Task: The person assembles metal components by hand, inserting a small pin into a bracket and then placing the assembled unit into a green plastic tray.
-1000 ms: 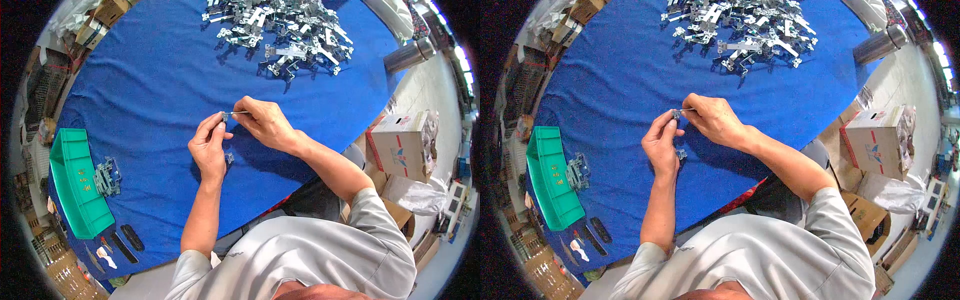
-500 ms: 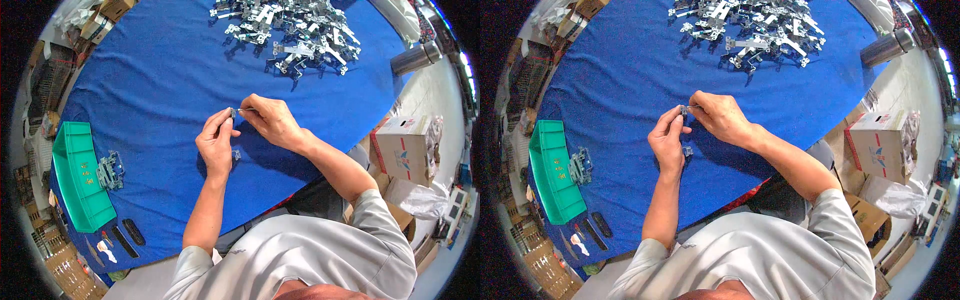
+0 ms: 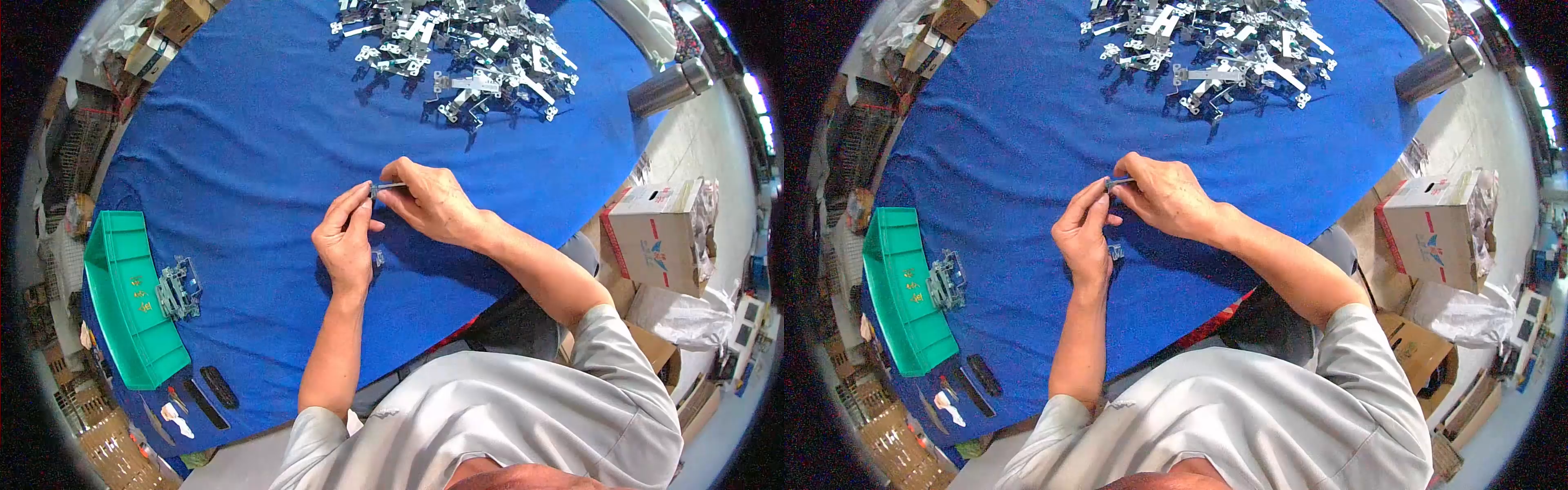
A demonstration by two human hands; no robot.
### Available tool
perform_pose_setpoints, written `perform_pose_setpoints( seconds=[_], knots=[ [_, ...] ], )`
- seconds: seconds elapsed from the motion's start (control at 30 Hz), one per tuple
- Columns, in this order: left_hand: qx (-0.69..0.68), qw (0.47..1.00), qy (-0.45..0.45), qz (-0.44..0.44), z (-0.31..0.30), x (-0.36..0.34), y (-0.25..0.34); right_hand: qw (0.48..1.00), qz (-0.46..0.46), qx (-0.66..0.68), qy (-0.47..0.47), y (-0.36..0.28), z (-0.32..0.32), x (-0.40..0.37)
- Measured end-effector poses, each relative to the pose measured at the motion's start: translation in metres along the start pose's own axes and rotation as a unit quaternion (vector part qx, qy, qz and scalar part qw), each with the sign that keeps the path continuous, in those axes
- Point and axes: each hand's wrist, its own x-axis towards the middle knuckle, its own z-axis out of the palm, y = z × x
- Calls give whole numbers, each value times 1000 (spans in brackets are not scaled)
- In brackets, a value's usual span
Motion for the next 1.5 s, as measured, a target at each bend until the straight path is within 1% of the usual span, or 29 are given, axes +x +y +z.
perform_pose_setpoints(
  seconds=[0.17,0.23,0.33,0.47,0.53,0.63,0.77,0.83,0.87,0.93,0.97,1.03,1.07,1.13,1.27,1.33,1.37,1.43,1.5],
  knots=[
    [-2,1000,0,-3,0,0,-1,1000,5,-3,-11,3,1,0],
    [5,1000,5,-5,0,0,0,999,10,-33,-32,0,-2,1],
    [-3,1000,0,-10,-1,0,0,1000,3,-6,-6,1,2,0],
    [-5,1000,-2,-10,1,0,1,1000,2,-13,-14,0,1,0],
    [4,1000,-2,-7,2,-1,2,995,2,-87,-37,3,1,0],
    [17,1000,-6,-7,1,-1,2,991,13,-119,-52,4,3,0],
    [16,1000,-3,-6,1,-1,1,996,14,-82,-28,0,5,0],
    [2,1000,-3,-1,0,-1,-1,1000,-2,-23,17,-2,6,0],
    [3,1000,-3,-2,0,-1,-1,1000,-2,-22,18,-3,4,0],
    [6,1000,2,-6,1,-2,0,997,27,-69,-37,-3,-1,0],
    [6,1000,2,-6,1,-1,0,997,27,-69,-36,-2,-1,0],
    [8,1000,6,-3,2,-2,1,992,19,-113,-46,1,0,0],
    [8,1000,6,-3,2,-1,1,992,18,-113,-45,0,0,0],
    [-1,1000,8,-5,1,-1,0,1000,22,-17,-6,-4,0,1],
    [5,1000,5,-2,1,-1,0,1000,18,-19,-8,-2,-2,0],
    [-1,1000,10,-2,2,-2,0,991,32,-113,-60,1,-3,-1],
    [-1,1000,10,-2,2,-2,1,991,32,-113,-60,0,-3,-1],
    [-1,1000,11,0,1,-1,1,999,20,-42,-21,-4,-2,0],
    [-8,1000,13,-3,0,-1,-1,999,19,-24,-11,-5,-3,1]
  ],
)
